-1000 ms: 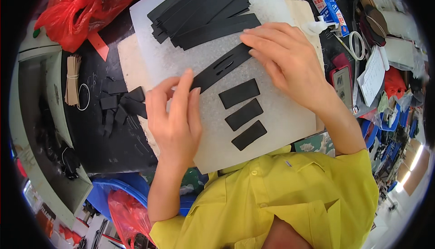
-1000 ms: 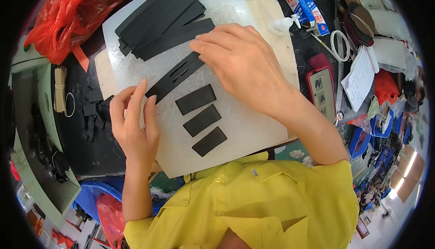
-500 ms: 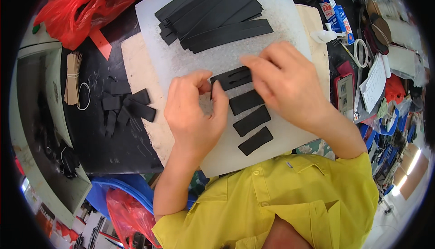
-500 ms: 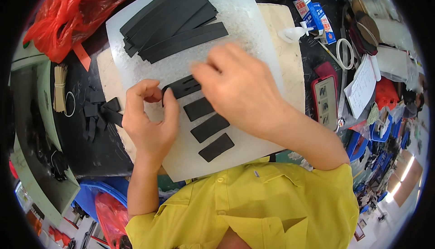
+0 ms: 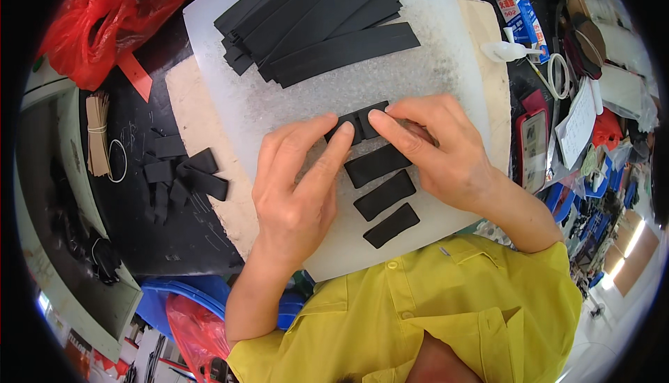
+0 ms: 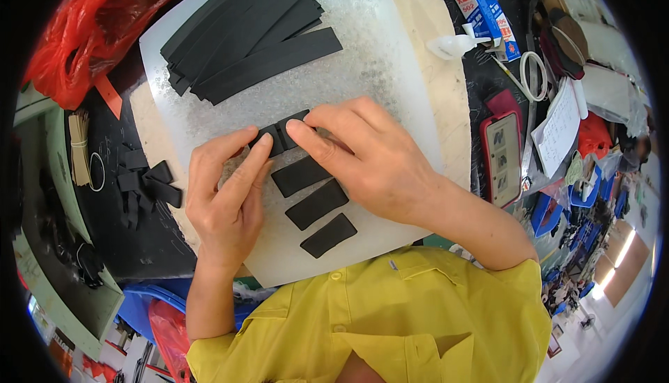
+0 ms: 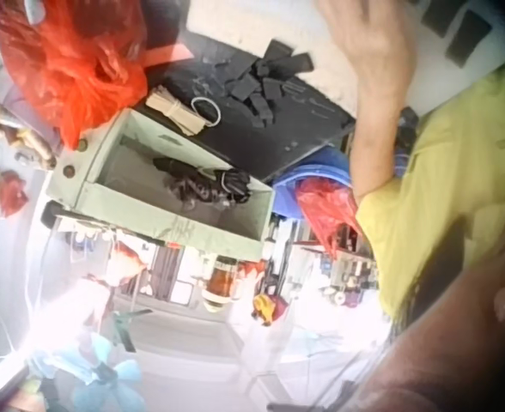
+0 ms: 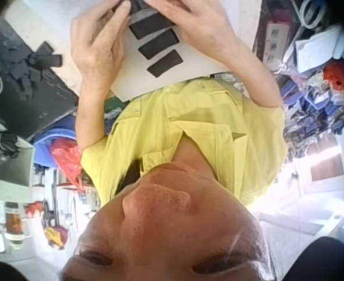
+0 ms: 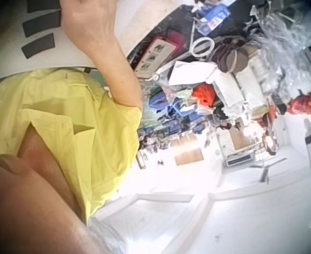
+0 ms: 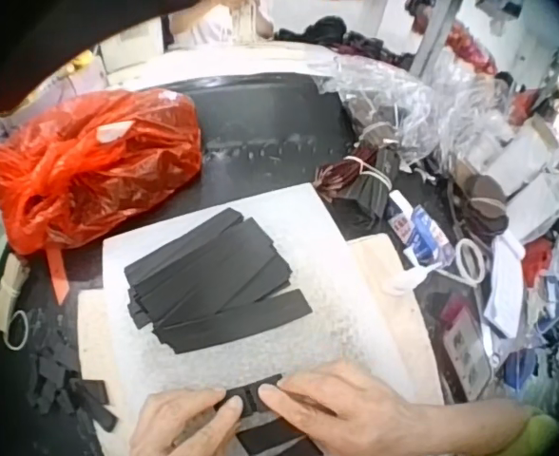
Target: The person applies glue from a small white bottle onto black rectangular fabric strips laid out on a white board. They then fold the strips over the glue and press them flat to secure the bond. The process is repeated for multiple strips in a repetitive assembly sequence.
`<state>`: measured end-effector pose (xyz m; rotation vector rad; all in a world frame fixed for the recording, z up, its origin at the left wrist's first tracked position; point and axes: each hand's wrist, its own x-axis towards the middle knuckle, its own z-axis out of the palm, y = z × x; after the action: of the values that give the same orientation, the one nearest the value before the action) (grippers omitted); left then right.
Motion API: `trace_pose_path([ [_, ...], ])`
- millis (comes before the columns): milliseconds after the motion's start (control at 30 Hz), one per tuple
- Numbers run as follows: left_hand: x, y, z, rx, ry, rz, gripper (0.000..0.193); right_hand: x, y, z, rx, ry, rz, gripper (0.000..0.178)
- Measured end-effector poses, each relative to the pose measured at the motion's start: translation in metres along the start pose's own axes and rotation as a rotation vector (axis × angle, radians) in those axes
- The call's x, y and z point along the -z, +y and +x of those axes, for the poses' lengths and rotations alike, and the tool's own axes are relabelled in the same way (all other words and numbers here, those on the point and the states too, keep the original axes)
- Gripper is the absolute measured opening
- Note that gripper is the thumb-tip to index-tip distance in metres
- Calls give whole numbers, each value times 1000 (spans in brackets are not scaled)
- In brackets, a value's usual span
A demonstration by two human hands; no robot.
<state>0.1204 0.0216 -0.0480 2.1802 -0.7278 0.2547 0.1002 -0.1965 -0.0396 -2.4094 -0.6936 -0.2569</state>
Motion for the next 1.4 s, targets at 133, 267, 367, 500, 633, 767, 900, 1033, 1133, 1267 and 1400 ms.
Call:
trace_pose_path([
  [133, 0, 2, 2, -4, -7, 18, 37, -2, 1, -1, 27, -2, -43, 48],
  [267, -1, 0, 1, -16, -8, 37, 36, -2, 1, -1, 41, -13, -72, 48],
  [367, -1, 0, 1, -18, -7, 42, 37, -2, 1, -1, 48, -25, -90, 48],
  [500, -1, 1, 2, -43, -36, 79, 37, -4, 1, -1, 50, -28, -112, 46],
  [633, 4, 5, 3, -101, -131, 212, 37, 0, -7, 0, 14, -74, -207, 47],
  [767, 5, 12, 1, -118, -188, 293, 39, 7, -4, 6, 72, -133, -251, 39],
  [900, 3, 15, -2, -79, -182, 320, 35, 10, -11, 9, 47, -205, -246, 34],
  [1033, 12, 20, 9, -37, -227, 244, 41, 13, -8, 22, 131, -186, -297, 28],
  [1133, 26, 12, 9, 34, -125, 65, 40, 17, 1, 20, 64, -201, -119, 33],
  [1267, 35, 4, -35, 169, 244, -74, 42, 17, -9, 3, 43, -280, 14, 59],
  [1400, 79, -24, -105, 402, 556, 374, 36, 11, -32, -6, 143, -410, -39, 88],
])
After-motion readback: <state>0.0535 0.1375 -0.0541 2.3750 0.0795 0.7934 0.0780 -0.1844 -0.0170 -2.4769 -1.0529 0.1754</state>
